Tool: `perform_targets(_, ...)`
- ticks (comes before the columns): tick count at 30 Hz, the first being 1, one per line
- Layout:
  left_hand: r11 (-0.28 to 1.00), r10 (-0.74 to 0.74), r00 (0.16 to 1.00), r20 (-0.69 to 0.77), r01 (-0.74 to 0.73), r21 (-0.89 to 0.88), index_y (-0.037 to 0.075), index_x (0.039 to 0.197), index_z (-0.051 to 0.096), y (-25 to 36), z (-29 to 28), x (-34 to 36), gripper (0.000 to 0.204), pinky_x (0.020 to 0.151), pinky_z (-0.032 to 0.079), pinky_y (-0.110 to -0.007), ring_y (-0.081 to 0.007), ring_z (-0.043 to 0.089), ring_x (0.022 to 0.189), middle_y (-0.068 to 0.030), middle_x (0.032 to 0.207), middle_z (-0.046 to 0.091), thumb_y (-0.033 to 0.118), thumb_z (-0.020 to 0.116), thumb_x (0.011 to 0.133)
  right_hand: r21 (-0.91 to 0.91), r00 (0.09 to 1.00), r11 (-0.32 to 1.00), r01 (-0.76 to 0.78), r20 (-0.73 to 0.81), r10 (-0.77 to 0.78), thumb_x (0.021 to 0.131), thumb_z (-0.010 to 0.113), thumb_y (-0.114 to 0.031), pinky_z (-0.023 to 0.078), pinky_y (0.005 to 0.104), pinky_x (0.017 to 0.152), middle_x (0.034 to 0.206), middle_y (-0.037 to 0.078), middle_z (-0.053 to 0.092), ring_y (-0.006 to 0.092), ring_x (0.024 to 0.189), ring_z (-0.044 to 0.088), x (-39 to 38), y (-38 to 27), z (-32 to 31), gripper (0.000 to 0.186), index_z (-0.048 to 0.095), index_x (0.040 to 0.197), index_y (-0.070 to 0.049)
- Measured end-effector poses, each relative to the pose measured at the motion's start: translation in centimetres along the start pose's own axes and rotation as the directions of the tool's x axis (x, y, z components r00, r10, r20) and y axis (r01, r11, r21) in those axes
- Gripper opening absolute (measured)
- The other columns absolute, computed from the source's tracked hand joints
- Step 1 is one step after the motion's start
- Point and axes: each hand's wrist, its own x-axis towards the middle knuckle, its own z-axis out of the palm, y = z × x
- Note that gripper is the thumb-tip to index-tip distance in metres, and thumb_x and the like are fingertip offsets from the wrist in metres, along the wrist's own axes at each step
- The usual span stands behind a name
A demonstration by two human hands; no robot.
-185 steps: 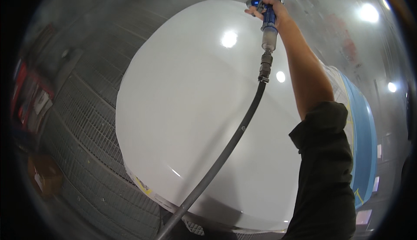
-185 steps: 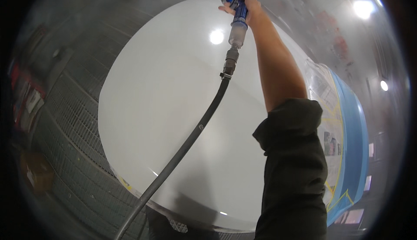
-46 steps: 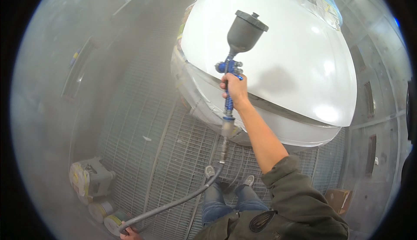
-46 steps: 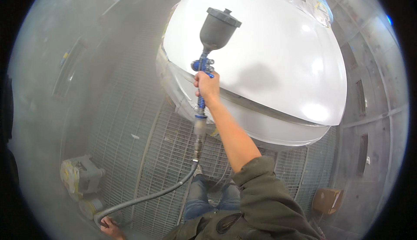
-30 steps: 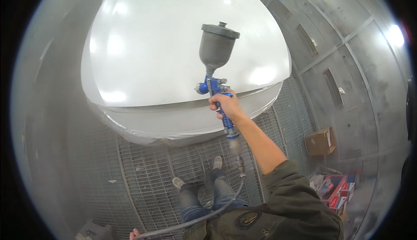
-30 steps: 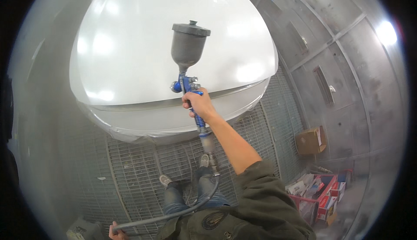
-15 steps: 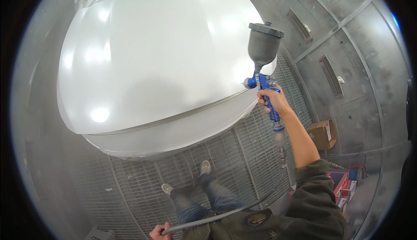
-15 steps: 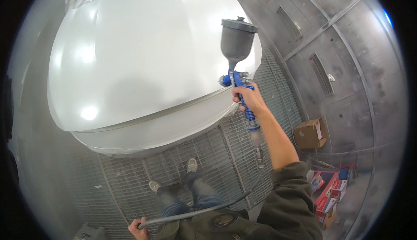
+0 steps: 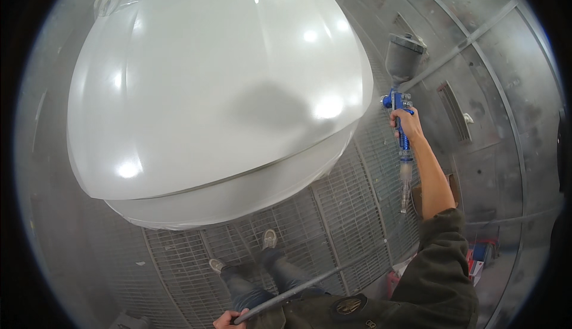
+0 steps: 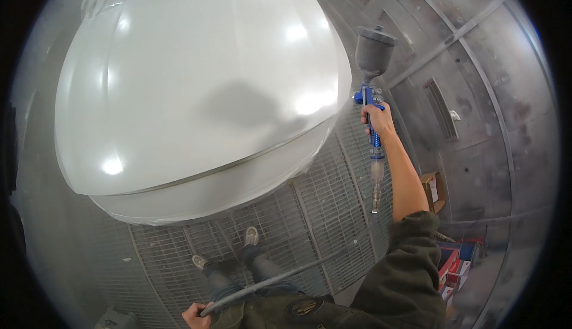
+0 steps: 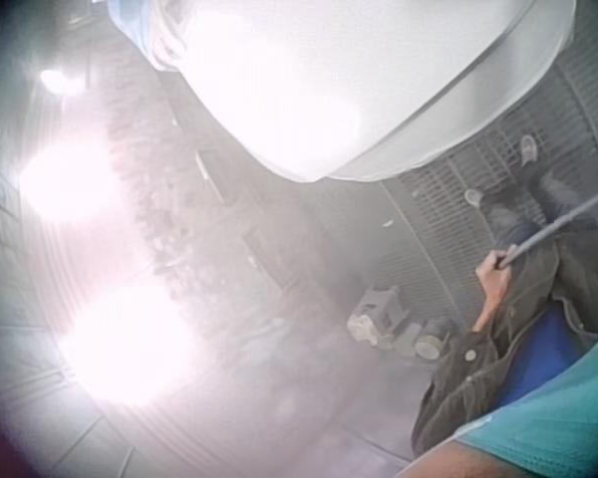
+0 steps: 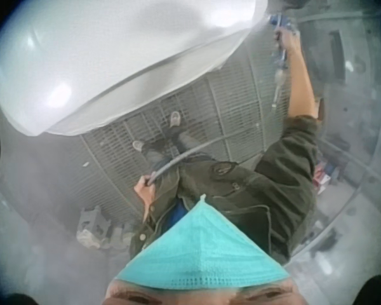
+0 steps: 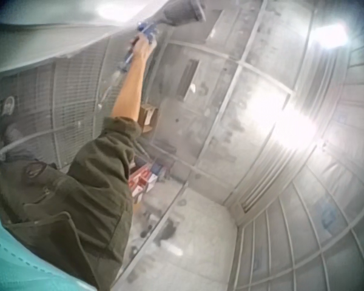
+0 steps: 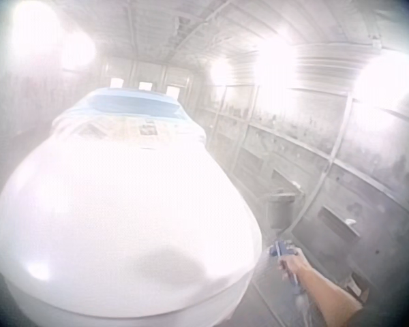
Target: The person uses a spray gun to apply white paint to a car hood in a paint booth. The hood is masked with newspaper and tape, and the person moves around the hood to apply even coats of paint.
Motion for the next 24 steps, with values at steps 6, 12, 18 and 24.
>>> perform_targets(6,0.995,-0.088,0.996,-0.032,0.086,-0.043,0.009,0.091,0.066,-2.0,1.9,-1.6,0.005,0.059,0.044,-0.033,-0.0164,0.053,0.059,-0.0059,0.063,0.057,0.009,0.062,0.087,0.059,0.987,0.992,0.109,-0.126,-0.101,0.081,0.055,-0.010,0.038,0.0256,0.037,0.068,0.006,0.053,0.0123,0.053,0.053,2.6,0.9,-0.3,0.008,0.054,0.077,-0.003)
perform_targets(12,0.938,-0.342,0.914,-0.217,0.319,-0.135,0.004,0.080,0.061,3.0,-1.3,-1.9,0.018,0.056,0.042,-0.032,-0.0143,0.050,0.058,-0.0058,0.060,0.053,0.019,0.062,0.091,0.235,0.995,0.971,-0.052,0.099,0.029,0.082,0.055,-0.010,0.035,0.0232,0.035,0.064,0.005,0.052,0.0103,0.052,0.051,0.8,-2.0,0.6,0.010,0.054,0.075,-0.002)
perform_targets(18,0.963,-0.256,0.872,-0.417,0.189,-0.194,0.001,0.068,0.055,7.0,-5.0,-2.8,0.028,0.050,0.036,-0.034,-0.0128,0.039,0.052,-0.0033,0.053,0.044,0.018,0.066,0.088,0.274,0.971,0.950,-0.150,0.223,0.089,0.082,0.054,-0.008,0.034,0.0228,0.035,0.063,0.006,0.052,0.0098,0.052,0.051,-1.8,-7.9,1.9,0.010,0.053,0.075,-0.001)
perform_targets(24,0.932,-0.341,0.777,-0.530,0.206,-0.297,0.000,0.074,0.062,13.9,-9.1,-5.0,0.022,0.048,0.035,-0.032,-0.0107,0.042,0.053,0.0008,0.055,0.046,0.015,0.064,0.090,0.335,0.945,0.922,-0.192,0.318,0.081,0.081,0.054,-0.009,0.035,0.0233,0.036,0.062,0.006,0.051,0.0094,0.049,0.047,-3.8,-15.6,2.0,0.009,0.054,0.075,-0.002)
